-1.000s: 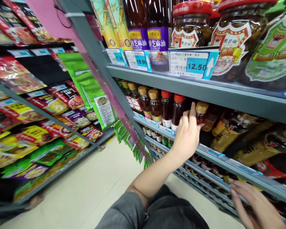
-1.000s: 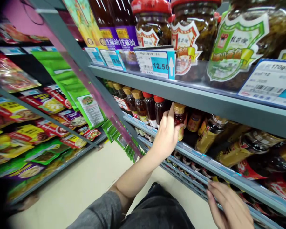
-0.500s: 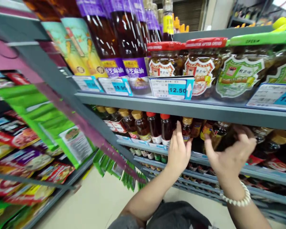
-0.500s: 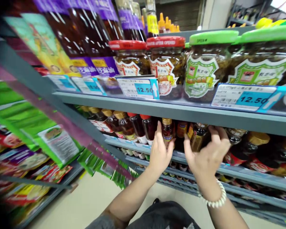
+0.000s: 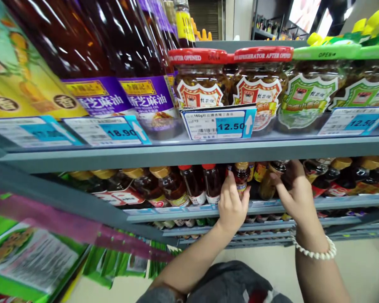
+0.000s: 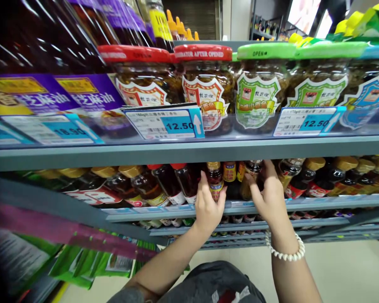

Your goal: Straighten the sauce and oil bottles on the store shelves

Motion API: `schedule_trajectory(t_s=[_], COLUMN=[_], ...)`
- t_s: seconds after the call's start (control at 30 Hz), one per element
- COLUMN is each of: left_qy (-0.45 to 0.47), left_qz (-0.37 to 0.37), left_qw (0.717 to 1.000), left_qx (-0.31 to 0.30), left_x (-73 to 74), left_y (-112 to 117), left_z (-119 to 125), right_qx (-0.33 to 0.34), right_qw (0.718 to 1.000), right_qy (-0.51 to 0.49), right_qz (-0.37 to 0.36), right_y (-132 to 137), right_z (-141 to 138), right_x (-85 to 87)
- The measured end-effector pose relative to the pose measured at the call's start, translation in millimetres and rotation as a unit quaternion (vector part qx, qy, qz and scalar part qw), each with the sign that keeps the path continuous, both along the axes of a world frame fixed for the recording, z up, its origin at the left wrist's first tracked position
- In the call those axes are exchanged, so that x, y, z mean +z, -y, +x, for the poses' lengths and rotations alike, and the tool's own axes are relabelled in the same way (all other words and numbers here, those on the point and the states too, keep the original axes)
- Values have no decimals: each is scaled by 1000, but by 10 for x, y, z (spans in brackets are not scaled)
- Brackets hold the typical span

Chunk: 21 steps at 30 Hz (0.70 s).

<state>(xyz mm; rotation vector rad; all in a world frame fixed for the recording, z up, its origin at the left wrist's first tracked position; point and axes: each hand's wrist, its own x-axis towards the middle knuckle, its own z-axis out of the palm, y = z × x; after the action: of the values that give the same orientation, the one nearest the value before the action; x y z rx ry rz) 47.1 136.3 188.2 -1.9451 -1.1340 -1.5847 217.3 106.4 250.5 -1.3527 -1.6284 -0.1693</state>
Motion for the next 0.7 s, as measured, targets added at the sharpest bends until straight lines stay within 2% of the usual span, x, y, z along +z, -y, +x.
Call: schedule_trajectory(t_s=[0.17,0.23,0.37,0.5,0.57,0.63,0.7], left_qy=[9,11,12,24,35,46,59], left_qz=[9,8,23,28,8,1,23], left_qw=[1000,1000,1000,999,999,999,998], left_qx=[-11,-9,3,3,-15,-14,-8], left_x=[-7,-18,-61,-83,-73,-51,-22], left_y=[-10,-14,-35,-27,32,134,254], left_z=[3,7,33,55,55,63,100], right_qx=[-147,-181,-167,-108,-98,-132,-178], right_qw=[988,982,984,993,987,960,931], right_qy=[-1,22,49,-14,-69,-132,-175], right_qz=[52,57,46,37,106,211,268], right_y=[81,97,117,268,395,503,546], right_z=[-177,-207,-181,-162,-133,-61,49], right_x=[-188,-236,-281,-260,-215,-151,-82])
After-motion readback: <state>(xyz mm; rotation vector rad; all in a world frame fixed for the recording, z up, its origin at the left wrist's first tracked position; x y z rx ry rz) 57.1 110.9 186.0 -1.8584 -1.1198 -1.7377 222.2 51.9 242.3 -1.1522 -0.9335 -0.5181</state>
